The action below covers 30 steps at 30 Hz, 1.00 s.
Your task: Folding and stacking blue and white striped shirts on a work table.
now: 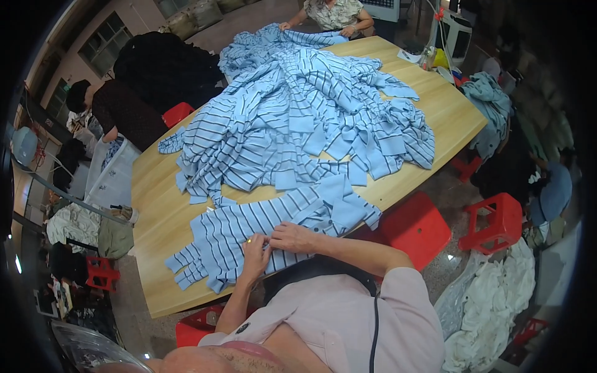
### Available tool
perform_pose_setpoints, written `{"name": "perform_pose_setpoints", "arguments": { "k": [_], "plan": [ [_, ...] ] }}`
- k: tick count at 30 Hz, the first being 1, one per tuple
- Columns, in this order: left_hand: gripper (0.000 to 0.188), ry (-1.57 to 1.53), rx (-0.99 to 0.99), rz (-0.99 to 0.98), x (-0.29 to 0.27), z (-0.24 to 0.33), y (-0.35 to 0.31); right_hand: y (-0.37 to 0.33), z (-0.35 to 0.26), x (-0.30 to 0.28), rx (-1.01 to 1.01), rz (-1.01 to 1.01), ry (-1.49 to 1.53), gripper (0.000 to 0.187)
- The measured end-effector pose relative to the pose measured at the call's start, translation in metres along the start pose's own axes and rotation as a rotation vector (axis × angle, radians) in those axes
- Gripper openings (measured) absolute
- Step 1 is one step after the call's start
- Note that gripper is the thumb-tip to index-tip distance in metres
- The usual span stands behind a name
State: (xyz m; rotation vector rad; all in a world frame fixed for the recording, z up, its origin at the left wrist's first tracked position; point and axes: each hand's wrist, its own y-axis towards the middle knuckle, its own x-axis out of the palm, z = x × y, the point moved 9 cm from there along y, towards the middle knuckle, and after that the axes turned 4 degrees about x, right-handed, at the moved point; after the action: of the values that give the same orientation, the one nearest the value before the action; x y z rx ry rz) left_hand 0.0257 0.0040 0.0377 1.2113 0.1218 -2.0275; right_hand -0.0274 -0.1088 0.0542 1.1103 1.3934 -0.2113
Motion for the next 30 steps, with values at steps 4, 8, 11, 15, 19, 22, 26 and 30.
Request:
{"name": "perform_pose_setpoints", "arguments": {
  "k": [4, 8, 11, 15, 19, 22, 26, 30],
  "plan": [
    [0.017, -0.015, -0.038, 0.119, -0.003, 0.001, -0.006, 0.0, -0.003, -0.005, 0.084, 0.076, 0.044, 0.022],
    [0.017, 0.05, 0.027, 0.14, -0.004, 0.005, -0.005, 0.001, -0.002, -0.009, 0.065, 0.111, 0.051, 0.021],
    [0.017, 0.077, 0.029, 0.132, -0.003, 0.002, -0.005, 0.002, -0.001, -0.011, 0.06, 0.126, 0.079, 0.022],
    [0.018, 0.01, 0.033, 0.213, -0.009, 0.006, -0.003, 0.003, 0.001, -0.008, 0.098, 0.107, 0.099, 0.024],
    [0.014, 0.012, -0.039, 0.206, -0.007, -0.001, -0.01, 0.006, 0.002, -0.007, 0.12, 0.137, 0.166, 0.023],
    [0.012, 0.013, -0.037, 0.214, -0.003, 0.003, -0.01, 0.001, 0.003, -0.005, 0.126, 0.179, 0.157, 0.013],
    [0.011, 0.059, -0.118, 0.281, 0.001, 0.003, -0.014, -0.003, 0.002, -0.005, 0.143, 0.167, 0.178, 0.01],
    [0.012, 0.174, -0.138, 0.315, 0.004, 0.011, -0.013, -0.005, 0.002, -0.003, 0.165, 0.188, 0.19, 0.009]
  ]
}}
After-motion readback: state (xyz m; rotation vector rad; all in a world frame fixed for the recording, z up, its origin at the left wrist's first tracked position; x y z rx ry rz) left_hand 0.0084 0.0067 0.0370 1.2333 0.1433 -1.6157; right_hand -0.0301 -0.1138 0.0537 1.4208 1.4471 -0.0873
